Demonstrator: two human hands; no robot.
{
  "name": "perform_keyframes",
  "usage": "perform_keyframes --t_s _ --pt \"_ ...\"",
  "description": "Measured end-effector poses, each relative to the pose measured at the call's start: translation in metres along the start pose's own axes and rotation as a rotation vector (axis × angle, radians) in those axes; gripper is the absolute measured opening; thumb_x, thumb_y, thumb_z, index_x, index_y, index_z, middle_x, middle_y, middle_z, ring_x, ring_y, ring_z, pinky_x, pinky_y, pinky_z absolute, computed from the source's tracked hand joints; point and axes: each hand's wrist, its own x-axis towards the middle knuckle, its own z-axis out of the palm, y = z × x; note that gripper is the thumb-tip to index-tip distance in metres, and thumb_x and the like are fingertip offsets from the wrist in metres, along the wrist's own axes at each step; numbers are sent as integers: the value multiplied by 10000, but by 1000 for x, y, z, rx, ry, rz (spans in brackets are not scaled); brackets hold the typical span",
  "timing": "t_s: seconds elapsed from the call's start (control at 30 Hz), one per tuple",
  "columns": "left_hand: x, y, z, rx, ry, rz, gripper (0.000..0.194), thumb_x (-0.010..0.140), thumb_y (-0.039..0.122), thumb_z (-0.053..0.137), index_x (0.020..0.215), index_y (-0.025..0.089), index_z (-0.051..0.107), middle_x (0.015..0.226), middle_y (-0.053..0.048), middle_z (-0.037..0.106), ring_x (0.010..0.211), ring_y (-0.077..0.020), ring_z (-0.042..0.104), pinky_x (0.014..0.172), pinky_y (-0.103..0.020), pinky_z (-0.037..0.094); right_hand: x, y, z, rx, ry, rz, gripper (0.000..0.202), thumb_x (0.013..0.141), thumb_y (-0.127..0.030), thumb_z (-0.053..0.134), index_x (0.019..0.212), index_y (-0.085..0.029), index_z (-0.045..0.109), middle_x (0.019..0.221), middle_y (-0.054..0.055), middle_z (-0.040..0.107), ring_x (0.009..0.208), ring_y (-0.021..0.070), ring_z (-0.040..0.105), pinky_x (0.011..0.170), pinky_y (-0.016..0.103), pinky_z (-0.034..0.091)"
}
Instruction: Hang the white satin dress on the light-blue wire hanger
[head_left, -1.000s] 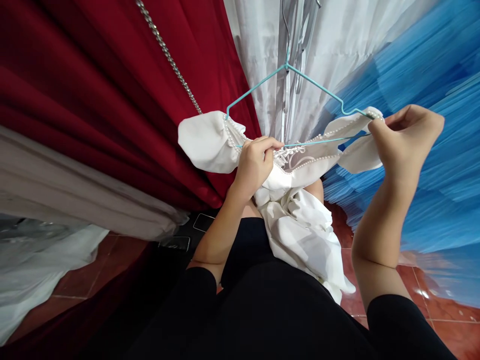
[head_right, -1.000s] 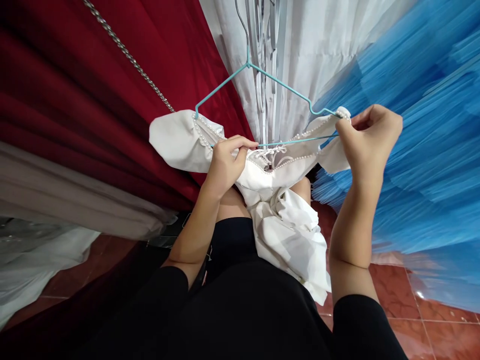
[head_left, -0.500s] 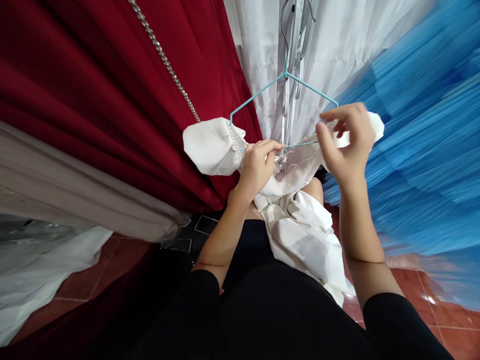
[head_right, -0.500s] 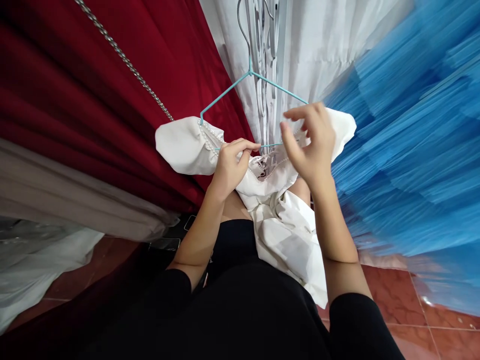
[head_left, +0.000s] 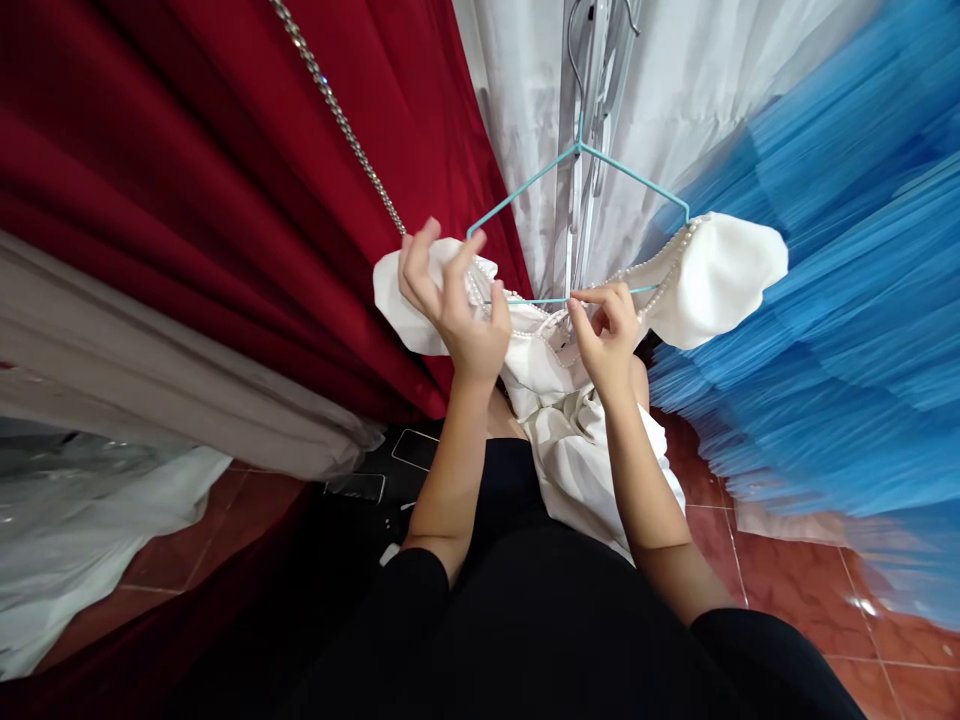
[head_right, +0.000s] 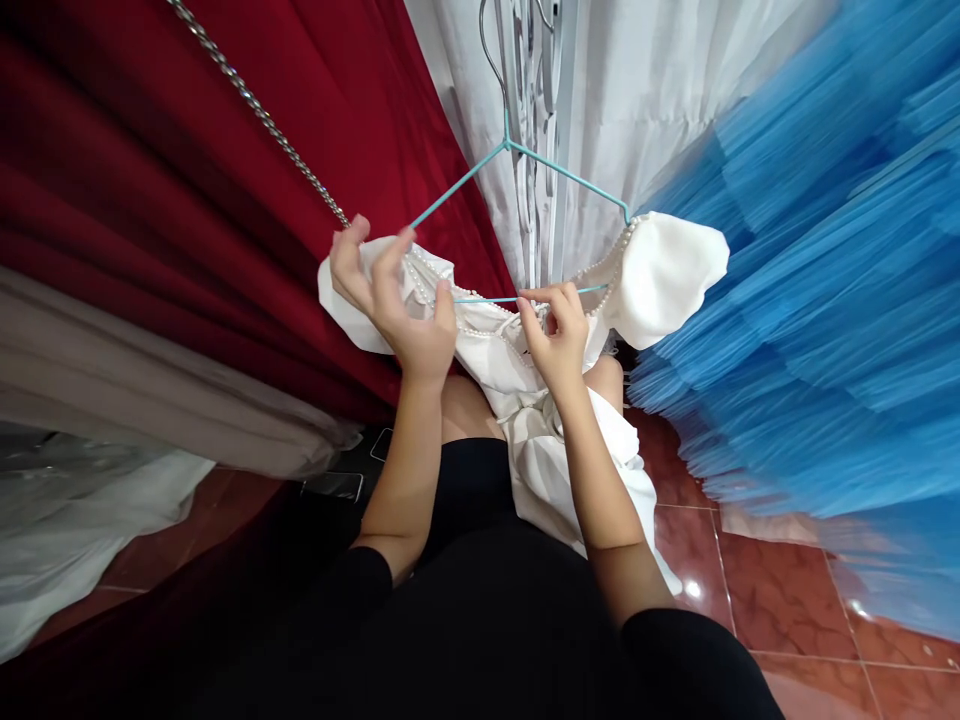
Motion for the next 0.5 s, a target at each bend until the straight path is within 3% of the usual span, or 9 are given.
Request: perform_keyframes --t_s 0.13,0.23,0.3,0.4,0.5 --pt "36 -25 -11 -31 19 -26 227 983 154 644 1179 226 733 1195 -71 756 1275 -279 742 1213 -490 579 0 -1 1 -28 1 -16 137 1047 -360 739 983 -245 775 892 -6 667 687 121 480 615 313 412" --pt "61 -38 -17 -19 85 -98 167 968 114 606 1068 200 709 1075 -52 762 1126 -227 790 1089 -385 647 4 2 -6 -71 -47 -6 189 1056 -401 734 976 -235 776 883 -7 659 703 120 494 647 314 430" --pt "67 -47 -24 -14 211 -119 189 956 68 577 1048 189 689 1047 -43 759 1120 -209 793 1068 -356 653 7 3 -10 -88 -69 1 233 1061 -441 727 973 -230 772 876 -8 647 709 120 500 664 317 437" --pt "52 -61 -37 -33 386 -159 177 942 53 592 1031 160 700 989 -22 761 1037 -189 799 1024 -369 667 9 2 -12 -89 -66 5 255 1060 -454 731 959 -224 770 878 -4 652 725 121 517 676 317 438" --pt "13 -67 -46 -1 359 -291 139 903 127 674 1020 144 748 956 -36 792 934 -190 797 932 -354 672 8 1 -11 -92 -60 12 250 1056 -448 740 951 -224 771 890 -3 670 724 119 516 680 315 439"
